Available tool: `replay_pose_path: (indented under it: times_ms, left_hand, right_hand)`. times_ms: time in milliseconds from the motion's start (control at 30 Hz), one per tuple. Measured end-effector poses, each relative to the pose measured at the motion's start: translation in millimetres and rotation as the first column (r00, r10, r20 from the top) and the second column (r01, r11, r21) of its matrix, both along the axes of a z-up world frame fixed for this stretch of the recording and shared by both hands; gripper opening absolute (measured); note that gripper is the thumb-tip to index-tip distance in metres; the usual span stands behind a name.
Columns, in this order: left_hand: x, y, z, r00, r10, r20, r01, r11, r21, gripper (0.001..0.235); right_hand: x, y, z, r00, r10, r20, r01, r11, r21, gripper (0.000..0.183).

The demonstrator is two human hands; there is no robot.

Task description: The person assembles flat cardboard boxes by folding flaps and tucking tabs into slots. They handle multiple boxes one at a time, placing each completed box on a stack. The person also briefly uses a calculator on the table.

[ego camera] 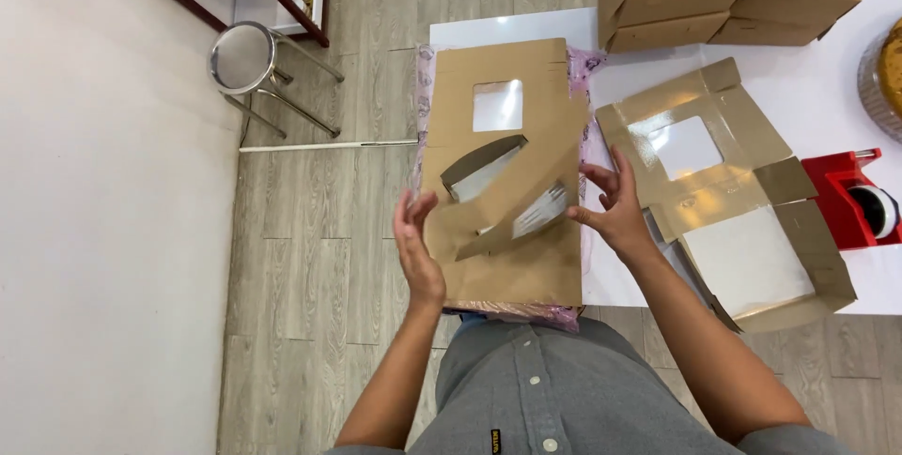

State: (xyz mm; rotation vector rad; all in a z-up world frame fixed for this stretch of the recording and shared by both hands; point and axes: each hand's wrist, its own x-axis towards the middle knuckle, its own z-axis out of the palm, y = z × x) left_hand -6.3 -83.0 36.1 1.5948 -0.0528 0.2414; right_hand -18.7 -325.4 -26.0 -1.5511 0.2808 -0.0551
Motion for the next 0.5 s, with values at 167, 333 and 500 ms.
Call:
replay_pose_path:
  times_ms: [167,333,500]
  left_hand:
    - [-15,2,-151,0.984,-0.126,-0.122,0.126,0.992,-0.015,0.049]
    - [-5,6,-30,0.842,-0.530,0.100,0.537,0.840,-0.075,0.059]
    - [19,46,-16,0.513,-0.854,0.090,0.858,0.504,-0.099,0.017]
  right_hand:
    - [5,23,-2,0.998,0.070,-0.010,-0.070,0.995,-0.064,0.108]
    - [-1,43,4,1.000,-0.028,0.007,0.029,0.997,-0.073,0.097]
    - [-26,47,7,0.996,-0.071,-0.061,0.074,0.996,0.046,0.114]
